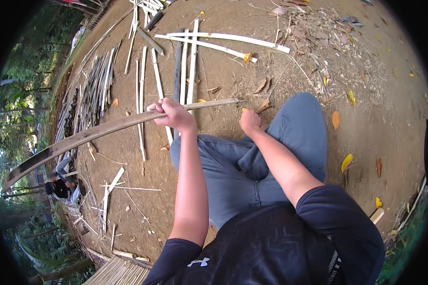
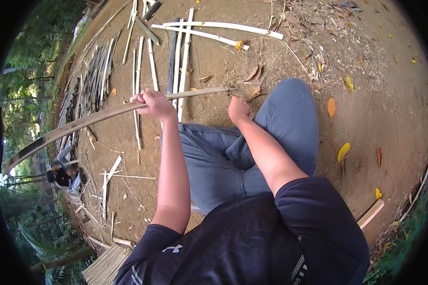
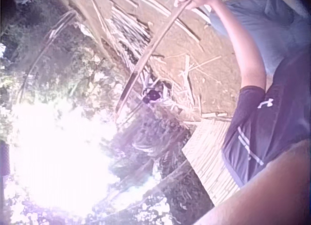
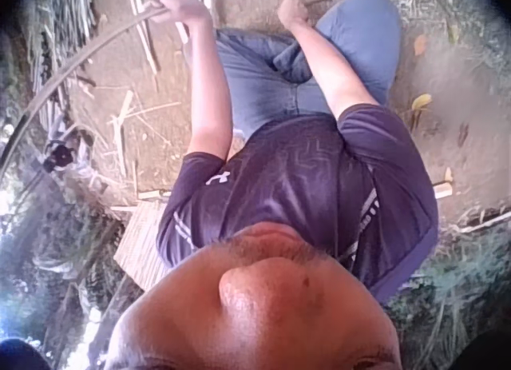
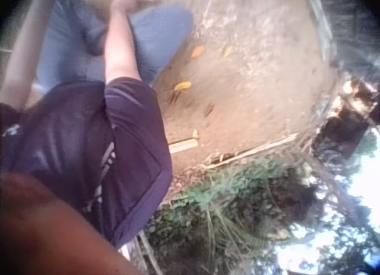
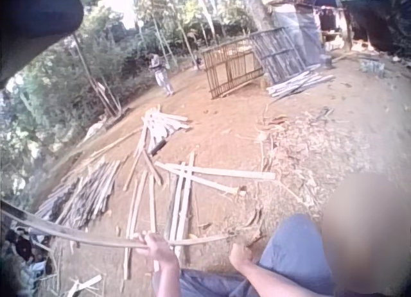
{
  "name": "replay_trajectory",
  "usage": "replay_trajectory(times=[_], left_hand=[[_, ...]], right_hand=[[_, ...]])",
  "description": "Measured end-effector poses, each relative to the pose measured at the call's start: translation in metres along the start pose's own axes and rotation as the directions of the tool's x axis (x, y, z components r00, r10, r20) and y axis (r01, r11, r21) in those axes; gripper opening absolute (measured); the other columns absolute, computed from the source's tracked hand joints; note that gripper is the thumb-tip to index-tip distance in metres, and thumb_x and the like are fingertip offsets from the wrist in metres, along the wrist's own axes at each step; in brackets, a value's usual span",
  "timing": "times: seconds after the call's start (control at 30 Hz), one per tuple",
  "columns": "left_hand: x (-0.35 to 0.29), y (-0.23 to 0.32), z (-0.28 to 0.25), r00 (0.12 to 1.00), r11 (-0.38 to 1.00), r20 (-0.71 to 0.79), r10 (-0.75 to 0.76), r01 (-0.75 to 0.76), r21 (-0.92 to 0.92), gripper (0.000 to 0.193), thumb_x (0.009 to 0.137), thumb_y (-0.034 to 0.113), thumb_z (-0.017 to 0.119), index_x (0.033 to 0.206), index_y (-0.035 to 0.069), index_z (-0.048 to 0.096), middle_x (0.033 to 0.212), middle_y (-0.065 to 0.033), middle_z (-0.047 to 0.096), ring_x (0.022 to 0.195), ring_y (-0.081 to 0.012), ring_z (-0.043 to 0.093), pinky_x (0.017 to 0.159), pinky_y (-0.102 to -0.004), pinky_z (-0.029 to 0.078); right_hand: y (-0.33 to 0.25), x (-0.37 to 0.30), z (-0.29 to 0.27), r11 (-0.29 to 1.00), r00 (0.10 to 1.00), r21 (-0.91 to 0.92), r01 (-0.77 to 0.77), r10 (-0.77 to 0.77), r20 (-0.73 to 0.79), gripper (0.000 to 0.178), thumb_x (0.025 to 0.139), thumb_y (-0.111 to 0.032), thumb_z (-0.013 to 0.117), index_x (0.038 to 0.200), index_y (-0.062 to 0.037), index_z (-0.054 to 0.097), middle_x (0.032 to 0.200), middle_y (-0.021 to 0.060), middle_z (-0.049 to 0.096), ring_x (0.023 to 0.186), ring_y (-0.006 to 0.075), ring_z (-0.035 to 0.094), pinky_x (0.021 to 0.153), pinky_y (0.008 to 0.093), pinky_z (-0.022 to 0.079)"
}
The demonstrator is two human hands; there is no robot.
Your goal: The person strips bark from a bamboo pole using a knife.
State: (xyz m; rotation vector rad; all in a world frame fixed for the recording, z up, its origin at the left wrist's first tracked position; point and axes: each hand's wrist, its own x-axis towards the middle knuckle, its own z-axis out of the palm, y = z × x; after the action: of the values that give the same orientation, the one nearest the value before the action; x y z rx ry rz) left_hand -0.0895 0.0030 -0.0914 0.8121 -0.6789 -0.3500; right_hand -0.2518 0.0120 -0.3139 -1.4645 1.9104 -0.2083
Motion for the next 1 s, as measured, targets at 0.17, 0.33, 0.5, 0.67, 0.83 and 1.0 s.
replay_trajectory(times=[0.17,0.33,0.5,0.67,0.83,1.0], left_hand=[[-0.003,-0.009,-0.002,0.998,0.999,-0.057,-0.024,0.022,-0.046,0.027,0.086,-0.010,0.047,0.089,0.014,0.035,0.075,0.0030,0.037,0.058,-0.0053,0.035,0.051,-0.0207,0.033],[-0.008,-0.002,0.003,0.998,0.999,0.031,-0.050,0.050,-0.013,0.028,0.086,-0.010,0.046,0.087,0.014,0.032,0.079,0.0025,0.036,0.064,-0.0048,0.037,0.053,-0.0196,0.033],[-0.004,0.012,0.006,0.996,0.998,0.080,-0.038,0.034,0.054,0.027,0.085,-0.010,0.046,0.086,0.013,0.031,0.074,0.0008,0.039,0.054,-0.0056,0.036,0.044,-0.0229,0.032],[0.004,0.021,0.011,0.985,0.992,0.163,-0.059,0.039,0.123,0.026,0.085,-0.011,0.045,0.085,0.012,0.031,0.071,-0.0007,0.041,0.048,-0.0084,0.036,0.042,-0.0268,0.035],[0.019,0.033,-0.004,1.000,0.993,0.016,-0.024,0.022,0.115,0.027,0.086,-0.010,0.044,0.084,0.014,0.031,0.071,0.0026,0.038,0.051,-0.0048,0.035,0.040,-0.0219,0.026],[0.033,0.023,-0.034,0.997,0.999,-0.073,0.006,-0.003,0.039,0.023,0.083,-0.008,0.042,0.086,0.013,0.034,0.065,0.0028,0.036,0.047,-0.0057,0.029,0.040,-0.0242,0.023]], right_hand=[[-0.006,-0.014,-0.005,0.998,0.997,0.025,-0.060,0.059,0.043,0.022,0.088,-0.013,0.058,0.104,-0.0043,0.070,0.111,0.0199,0.069,0.109,0.0350,0.066,0.090,0.0455,0.054],[0.007,0.014,-0.006,0.999,0.997,-0.013,-0.051,0.052,0.063,0.024,0.088,-0.014,0.057,0.106,-0.0040,0.069,0.112,0.0214,0.068,0.109,0.0369,0.065,0.092,0.0460,0.053],[0.007,0.021,-0.001,0.999,0.993,-0.009,-0.052,0.053,0.108,0.028,0.089,-0.017,0.054,0.109,-0.0023,0.069,0.113,0.0236,0.067,0.110,0.0376,0.064,0.091,0.0468,0.053],[0.022,0.029,0.003,0.996,0.992,0.084,-0.024,0.013,0.125,0.038,0.091,-0.026,0.052,0.116,-0.0004,0.065,0.119,0.0238,0.065,0.113,0.0399,0.062,0.093,0.0484,0.050],[0.007,0.007,-0.015,0.990,0.986,0.034,-0.134,0.130,0.103,0.044,0.091,-0.027,0.053,0.126,-0.0006,0.057,0.126,0.0236,0.062,0.117,0.0391,0.059,0.098,0.0474,0.047],[-0.003,-0.010,-0.022,0.996,0.985,-0.037,-0.082,0.086,0.151,0.047,0.093,-0.029,0.053,0.130,-0.0006,0.051,0.128,0.0239,0.060,0.117,0.0383,0.060,0.098,0.0466,0.047]])
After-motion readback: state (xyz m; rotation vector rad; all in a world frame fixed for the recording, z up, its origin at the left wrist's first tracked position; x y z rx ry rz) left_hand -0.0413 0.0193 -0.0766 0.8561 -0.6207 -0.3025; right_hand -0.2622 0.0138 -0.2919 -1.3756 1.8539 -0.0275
